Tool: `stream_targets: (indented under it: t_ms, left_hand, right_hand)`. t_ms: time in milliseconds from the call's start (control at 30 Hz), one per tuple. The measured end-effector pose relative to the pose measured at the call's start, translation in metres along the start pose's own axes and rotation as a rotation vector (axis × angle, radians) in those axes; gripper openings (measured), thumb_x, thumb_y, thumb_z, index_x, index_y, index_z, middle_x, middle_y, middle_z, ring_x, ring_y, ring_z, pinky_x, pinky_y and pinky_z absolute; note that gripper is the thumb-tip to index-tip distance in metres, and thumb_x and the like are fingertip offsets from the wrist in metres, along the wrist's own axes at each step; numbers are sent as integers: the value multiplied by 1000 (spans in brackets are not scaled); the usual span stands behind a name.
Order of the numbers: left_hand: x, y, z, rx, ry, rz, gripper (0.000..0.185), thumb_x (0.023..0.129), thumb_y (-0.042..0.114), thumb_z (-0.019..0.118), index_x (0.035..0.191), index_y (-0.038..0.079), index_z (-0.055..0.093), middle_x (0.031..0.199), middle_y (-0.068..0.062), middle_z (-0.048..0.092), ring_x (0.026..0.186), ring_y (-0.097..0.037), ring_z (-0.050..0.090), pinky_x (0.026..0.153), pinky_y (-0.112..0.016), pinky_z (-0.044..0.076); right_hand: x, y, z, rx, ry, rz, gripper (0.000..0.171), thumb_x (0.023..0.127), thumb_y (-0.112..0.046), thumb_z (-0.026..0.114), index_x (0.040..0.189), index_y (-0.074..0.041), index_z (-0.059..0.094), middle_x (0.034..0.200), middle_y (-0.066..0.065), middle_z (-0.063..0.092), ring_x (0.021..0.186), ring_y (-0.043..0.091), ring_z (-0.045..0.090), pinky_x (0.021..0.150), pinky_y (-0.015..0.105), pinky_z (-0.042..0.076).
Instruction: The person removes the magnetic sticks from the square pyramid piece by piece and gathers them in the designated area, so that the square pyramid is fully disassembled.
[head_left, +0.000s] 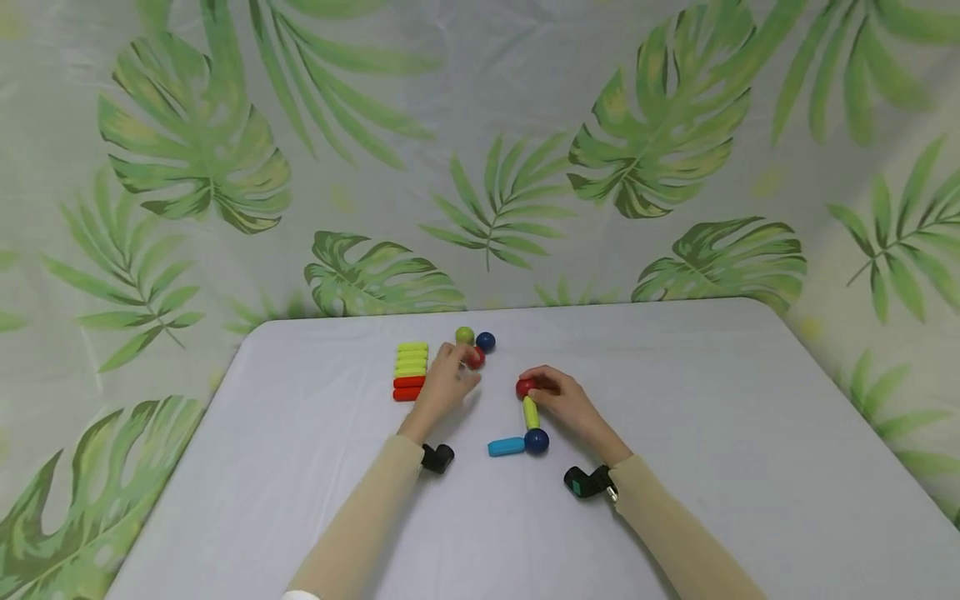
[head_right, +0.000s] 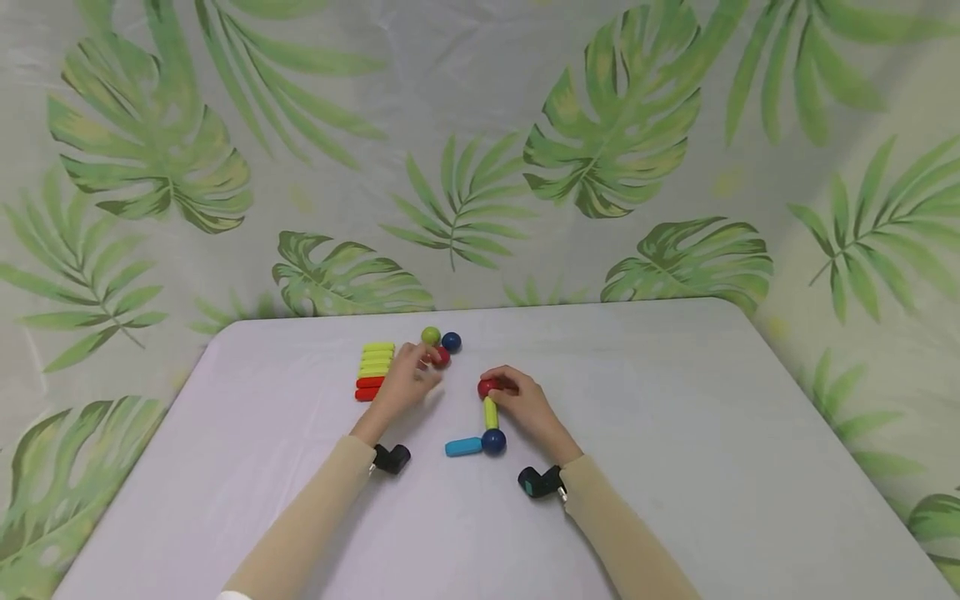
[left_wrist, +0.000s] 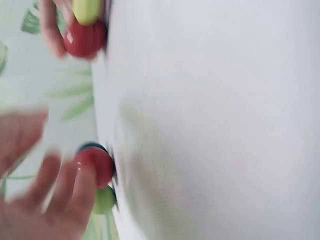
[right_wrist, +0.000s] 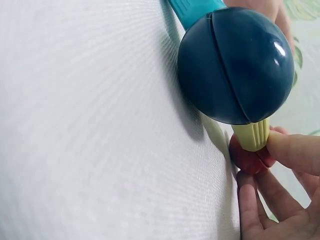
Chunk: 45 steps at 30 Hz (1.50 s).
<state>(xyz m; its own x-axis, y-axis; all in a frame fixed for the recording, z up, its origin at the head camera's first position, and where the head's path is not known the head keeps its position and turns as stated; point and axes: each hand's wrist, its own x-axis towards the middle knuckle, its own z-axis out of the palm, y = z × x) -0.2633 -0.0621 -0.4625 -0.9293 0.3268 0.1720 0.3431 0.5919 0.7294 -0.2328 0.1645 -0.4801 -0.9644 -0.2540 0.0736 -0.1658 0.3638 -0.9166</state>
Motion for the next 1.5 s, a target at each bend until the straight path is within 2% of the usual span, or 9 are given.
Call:
stream_targets:
  t_ms: [167,267,433,600,767,867,967,1267,1500]
  left_hand:
    - [-36,14,8,-17,-428,219,27,87,9,70,112,13,59,108,-2,57,99,-17,52,87,-29,46]
    - [-48,22,15,96,-499,285,30,88,9,69,115,16,59,106,2,57,98,-13,51,88,-25,44]
    - [-53,31,17,260,-471,290,31,89,6,66,117,19,61,98,4,56,90,-11,50,84,-23,45]
    - [-56,25,6,211,-419,255,28,90,6,64,115,19,63,98,4,58,89,-11,51,84,-24,46]
    - [-62,2,-23,117,-209,112,21,86,-1,65,103,11,63,94,2,61,86,-15,55,80,-31,49]
    - [-66,-15,-42,156,-63,-6,20,82,-7,67,95,8,63,92,-1,61,86,-19,55,80,-35,49]
    - [-66,-28,-55,238,7,-72,20,80,-10,67,93,6,64,94,-4,60,89,-23,54,82,-38,47]
    - [-64,-41,-63,348,58,-100,19,79,-9,67,93,5,66,95,-7,55,92,-26,51,82,-40,47]
    - [-60,-26,-57,243,-21,42,31,77,-13,62,101,7,62,99,-7,53,94,-26,49,83,-40,46]
  right_hand:
    - [1,3,-1,-23,16,21,25,95,-5,57,120,-3,59,121,15,59,109,30,55,97,45,43]
    - [3,4,-2,-25,15,9,25,95,-4,56,121,-2,58,121,17,58,109,31,54,97,45,43]
    - [2,1,0,-6,2,13,27,96,-5,56,122,-1,57,123,19,56,110,33,53,98,47,42]
    - [1,0,2,-1,5,6,27,96,-5,56,122,0,58,123,20,57,109,33,53,98,47,42]
    - [2,1,2,-33,7,15,25,95,-6,58,120,-3,60,121,16,59,107,30,55,95,42,45]
    - [2,3,1,-40,20,32,25,93,-6,60,119,-5,61,118,14,61,105,29,56,94,42,45]
    - [2,4,2,-69,46,54,25,91,-7,63,116,-7,62,115,12,62,103,28,56,92,42,46]
    - [-6,0,3,-168,31,107,27,88,-21,70,110,-8,62,105,7,58,94,22,52,84,34,46]
    - [-13,4,-8,-47,-90,50,30,89,-13,68,116,-2,60,111,12,60,97,24,54,88,34,46]
